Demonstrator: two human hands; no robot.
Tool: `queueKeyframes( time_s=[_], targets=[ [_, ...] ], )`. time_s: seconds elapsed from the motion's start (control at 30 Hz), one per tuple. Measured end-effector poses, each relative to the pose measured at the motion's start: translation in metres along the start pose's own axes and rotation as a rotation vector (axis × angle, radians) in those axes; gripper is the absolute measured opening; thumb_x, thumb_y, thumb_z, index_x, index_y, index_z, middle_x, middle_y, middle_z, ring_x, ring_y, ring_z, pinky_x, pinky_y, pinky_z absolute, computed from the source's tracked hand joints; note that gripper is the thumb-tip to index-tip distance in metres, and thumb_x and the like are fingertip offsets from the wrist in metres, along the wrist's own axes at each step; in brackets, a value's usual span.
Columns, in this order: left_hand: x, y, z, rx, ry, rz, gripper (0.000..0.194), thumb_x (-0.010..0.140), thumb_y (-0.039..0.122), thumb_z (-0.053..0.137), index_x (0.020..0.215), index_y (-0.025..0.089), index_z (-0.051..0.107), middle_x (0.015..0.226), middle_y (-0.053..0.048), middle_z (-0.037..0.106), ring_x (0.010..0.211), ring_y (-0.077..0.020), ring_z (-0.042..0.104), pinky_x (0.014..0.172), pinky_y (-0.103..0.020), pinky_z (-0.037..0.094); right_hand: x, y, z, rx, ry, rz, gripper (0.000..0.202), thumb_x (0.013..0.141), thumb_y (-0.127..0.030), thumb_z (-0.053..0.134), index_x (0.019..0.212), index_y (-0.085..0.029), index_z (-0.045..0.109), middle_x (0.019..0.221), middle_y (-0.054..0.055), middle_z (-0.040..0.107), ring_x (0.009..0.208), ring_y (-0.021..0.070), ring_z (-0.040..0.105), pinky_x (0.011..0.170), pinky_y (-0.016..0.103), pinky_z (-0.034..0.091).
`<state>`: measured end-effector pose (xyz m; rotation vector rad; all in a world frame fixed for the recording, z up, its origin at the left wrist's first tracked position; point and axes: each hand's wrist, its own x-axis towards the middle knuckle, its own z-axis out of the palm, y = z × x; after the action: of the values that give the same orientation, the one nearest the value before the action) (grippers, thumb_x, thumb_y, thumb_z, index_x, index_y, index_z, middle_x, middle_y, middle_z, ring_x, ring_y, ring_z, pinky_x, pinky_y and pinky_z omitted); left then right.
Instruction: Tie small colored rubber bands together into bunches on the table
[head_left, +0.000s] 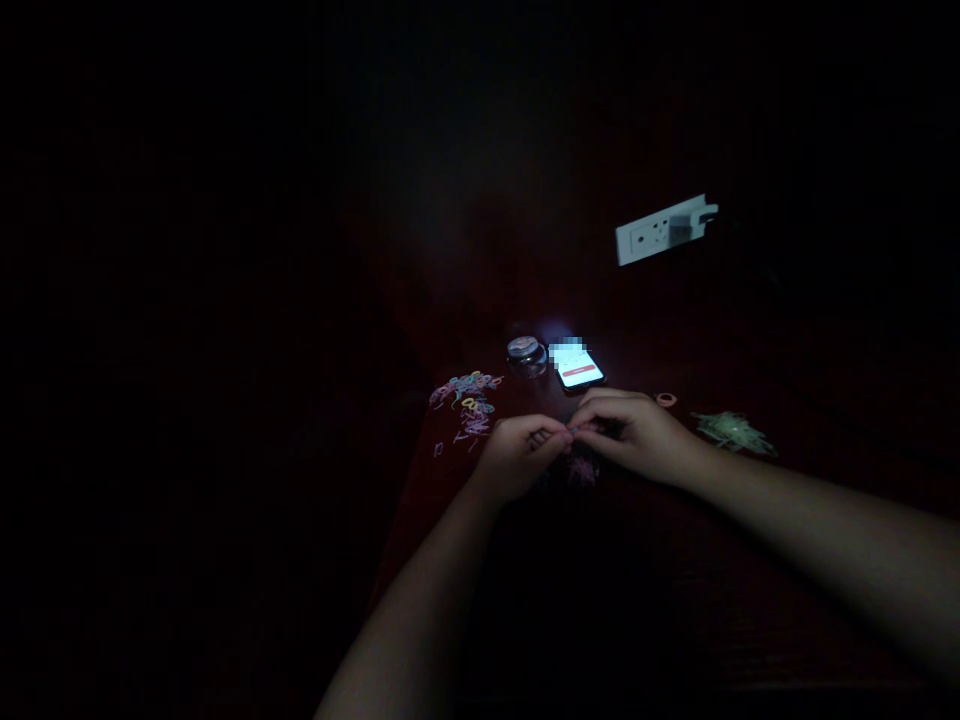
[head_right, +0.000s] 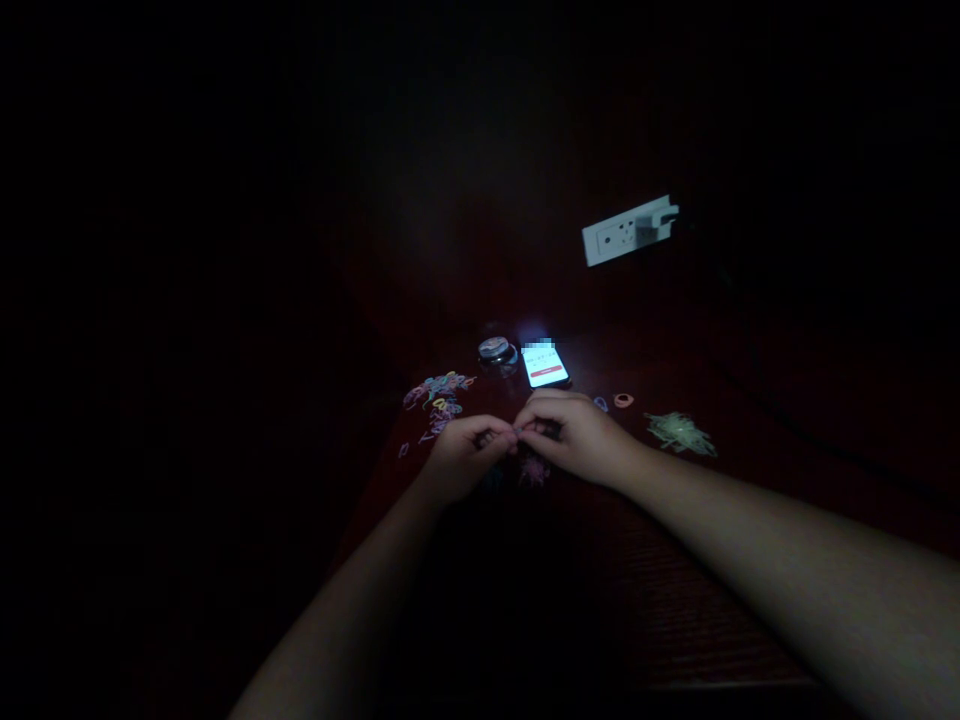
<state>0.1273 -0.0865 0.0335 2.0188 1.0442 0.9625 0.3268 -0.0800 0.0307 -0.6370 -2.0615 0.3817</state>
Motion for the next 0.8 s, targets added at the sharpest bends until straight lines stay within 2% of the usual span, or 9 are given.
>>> queueKeyframes(
  time_s=[0.27, 0.8],
  targets=[
    [0.0013, 0.0008, -0.0041, 0.218, 0.073, 0.175, 0.017, 0.084, 0.030, 0.063, 0.085, 0.017, 0.073, 0.078, -0.004, 0.068, 0.067, -0.0129, 0.058, 0.062, -0.024, 0.045, -0.0020, 0.0023, 0.0009, 0.038, 0.016, 0.090, 0.013, 0.084, -0.027, 0.062, 0.088, -0.017, 0.070, 0.079, 0.005, 0.064, 0.069, 0.0146, 0.059, 0.062, 0.028, 0.048],
    [0.0011, -0.0012, -0.0020, 0.221, 0.112, 0.185, 0.012, 0.080, 0.027, 0.069, 0.084, 0.017, 0.071, 0.078, -0.003, 0.066, 0.066, -0.0108, 0.055, 0.060, -0.022, 0.045, -0.0018, 0.0032, 0.0010, 0.049, -0.028, 0.122, 0.010, 0.084, -0.023, 0.059, 0.081, -0.016, 0.066, 0.075, 0.004, 0.060, 0.067, 0.0143, 0.055, 0.061, 0.028, 0.045]
  ],
)
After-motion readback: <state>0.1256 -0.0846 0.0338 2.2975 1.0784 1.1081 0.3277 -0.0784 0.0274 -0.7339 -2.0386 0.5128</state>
